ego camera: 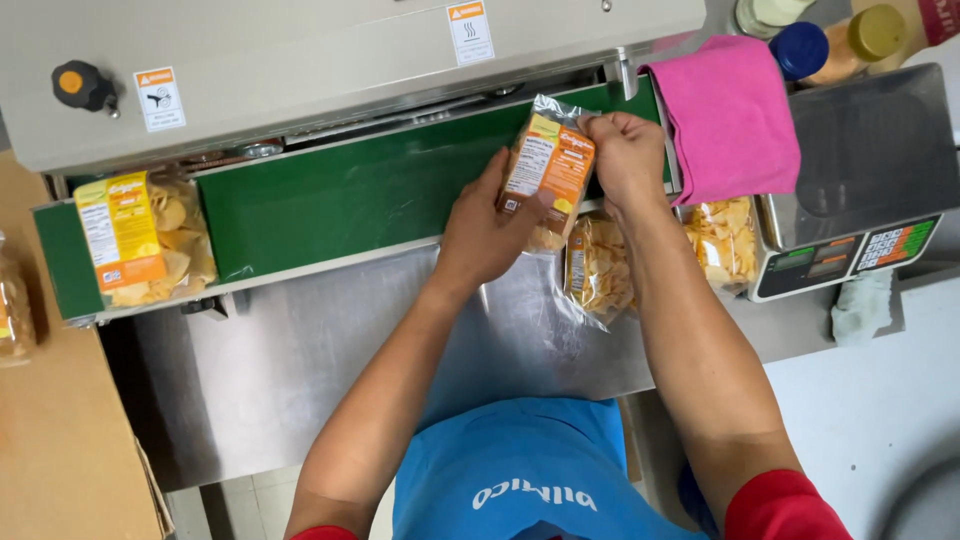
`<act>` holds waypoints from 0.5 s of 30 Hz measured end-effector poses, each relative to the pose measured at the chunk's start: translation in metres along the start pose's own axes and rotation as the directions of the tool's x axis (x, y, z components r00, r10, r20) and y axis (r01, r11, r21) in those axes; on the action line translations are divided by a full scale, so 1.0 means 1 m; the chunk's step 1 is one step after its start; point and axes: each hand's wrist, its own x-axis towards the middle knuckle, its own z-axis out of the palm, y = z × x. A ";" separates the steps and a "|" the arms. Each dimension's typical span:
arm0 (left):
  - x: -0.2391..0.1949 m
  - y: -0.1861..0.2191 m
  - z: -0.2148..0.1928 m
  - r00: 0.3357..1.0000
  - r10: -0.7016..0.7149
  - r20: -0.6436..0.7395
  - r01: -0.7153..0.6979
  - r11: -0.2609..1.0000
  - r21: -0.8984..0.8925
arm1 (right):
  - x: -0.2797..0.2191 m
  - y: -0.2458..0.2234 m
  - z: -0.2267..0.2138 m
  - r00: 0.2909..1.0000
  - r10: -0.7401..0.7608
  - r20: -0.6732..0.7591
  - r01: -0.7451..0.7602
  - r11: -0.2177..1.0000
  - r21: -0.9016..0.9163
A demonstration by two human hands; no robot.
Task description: The person repeatedly picks open bags of taro chips from a cardboard box, places them on a conveyor belt into a heat-sealing machine, and collects the sealed packages. The process is repeated continuously throughout the clip.
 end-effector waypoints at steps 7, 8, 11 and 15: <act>0.019 0.018 -0.012 0.999 -0.035 0.005 0.035 0.998 -0.052 | 0.022 -0.003 0.013 1.000 -0.002 -0.020 0.002 1.000 0.000; 0.022 0.018 -0.013 0.999 -0.039 -0.008 0.038 0.998 -0.055 | 0.020 -0.009 0.016 1.000 0.000 -0.021 0.000 1.000 -0.001; 0.023 0.025 -0.017 0.999 -0.037 -0.029 0.035 0.997 -0.071 | 0.021 -0.014 0.022 1.000 0.008 -0.018 -0.008 1.000 -0.003; 0.024 0.017 -0.017 0.997 -0.039 -0.062 0.035 0.997 -0.066 | 0.009 -0.043 0.026 0.987 0.147 0.065 -0.153 0.983 0.101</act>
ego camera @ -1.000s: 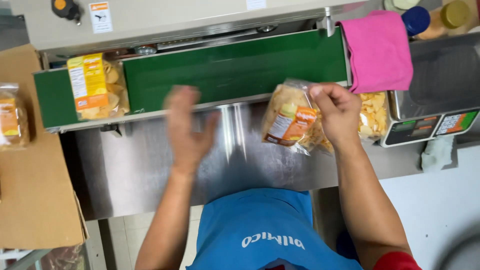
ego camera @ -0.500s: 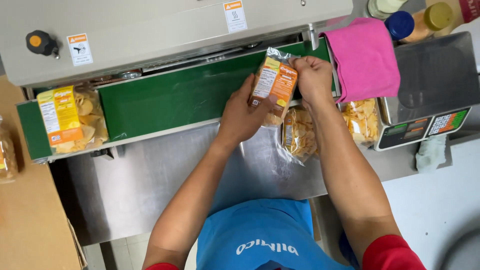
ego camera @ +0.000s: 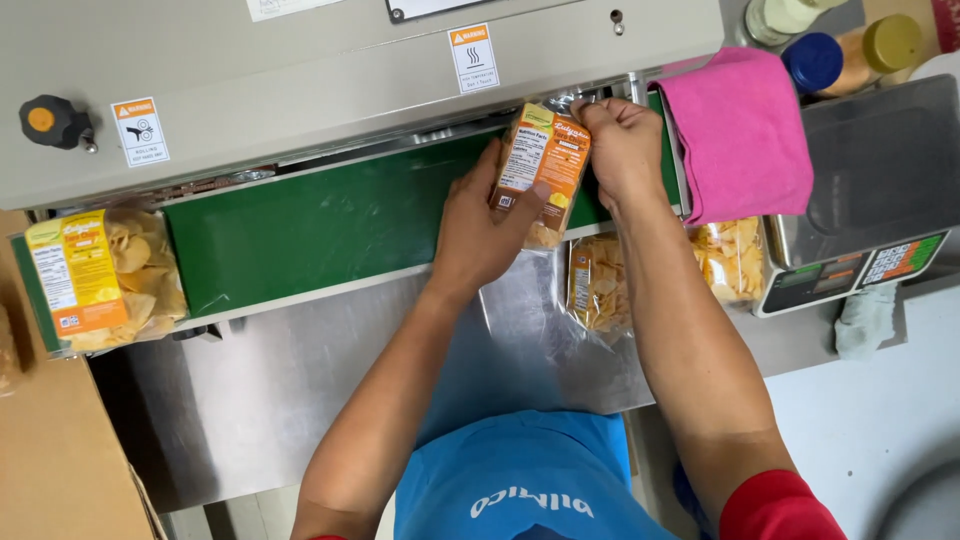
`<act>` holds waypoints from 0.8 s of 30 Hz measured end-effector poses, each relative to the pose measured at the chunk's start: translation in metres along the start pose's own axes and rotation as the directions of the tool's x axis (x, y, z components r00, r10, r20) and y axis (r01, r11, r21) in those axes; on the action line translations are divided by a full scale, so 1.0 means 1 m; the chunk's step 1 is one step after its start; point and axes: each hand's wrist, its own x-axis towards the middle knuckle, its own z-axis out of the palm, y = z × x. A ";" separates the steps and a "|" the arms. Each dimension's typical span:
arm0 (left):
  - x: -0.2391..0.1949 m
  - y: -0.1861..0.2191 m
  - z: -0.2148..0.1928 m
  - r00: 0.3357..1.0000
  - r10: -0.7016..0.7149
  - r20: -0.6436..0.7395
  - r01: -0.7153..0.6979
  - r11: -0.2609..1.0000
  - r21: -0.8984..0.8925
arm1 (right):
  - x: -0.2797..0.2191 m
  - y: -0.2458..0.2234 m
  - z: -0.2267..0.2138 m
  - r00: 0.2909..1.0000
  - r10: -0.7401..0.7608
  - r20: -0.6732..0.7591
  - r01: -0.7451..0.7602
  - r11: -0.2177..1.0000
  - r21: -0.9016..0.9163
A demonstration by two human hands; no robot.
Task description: The person repeatedly picks open bags of taro chips from a cardboard box, places them on a conveyor belt into a heat-sealing machine, and collects the sealed packages. The process is repeated continuously throughout the clip.
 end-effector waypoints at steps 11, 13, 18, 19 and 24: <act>-0.015 -0.006 0.035 0.974 0.018 -0.224 -0.035 0.997 -0.071 | 0.003 0.011 0.007 1.000 0.018 0.008 -0.019 0.986 0.164; -0.019 -0.002 0.040 0.972 -0.017 -0.236 -0.022 0.987 -0.160 | 0.000 0.010 0.010 1.000 0.016 0.020 -0.020 0.976 0.219; -0.019 -0.008 0.052 0.940 -0.039 -0.338 -0.049 0.968 -0.247 | 0.003 0.011 0.020 1.000 -0.025 0.004 0.024 0.982 0.186; -0.019 -0.009 0.052 0.940 -0.039 -0.338 -0.048 0.968 -0.247 | 0.002 0.011 0.022 1.000 -0.024 0.005 0.023 0.982 0.187; -0.017 -0.021 0.055 0.905 0.024 -0.424 -0.083 0.989 -0.122 | 0.001 0.010 0.026 0.998 -0.016 0.058 0.004 0.981 0.195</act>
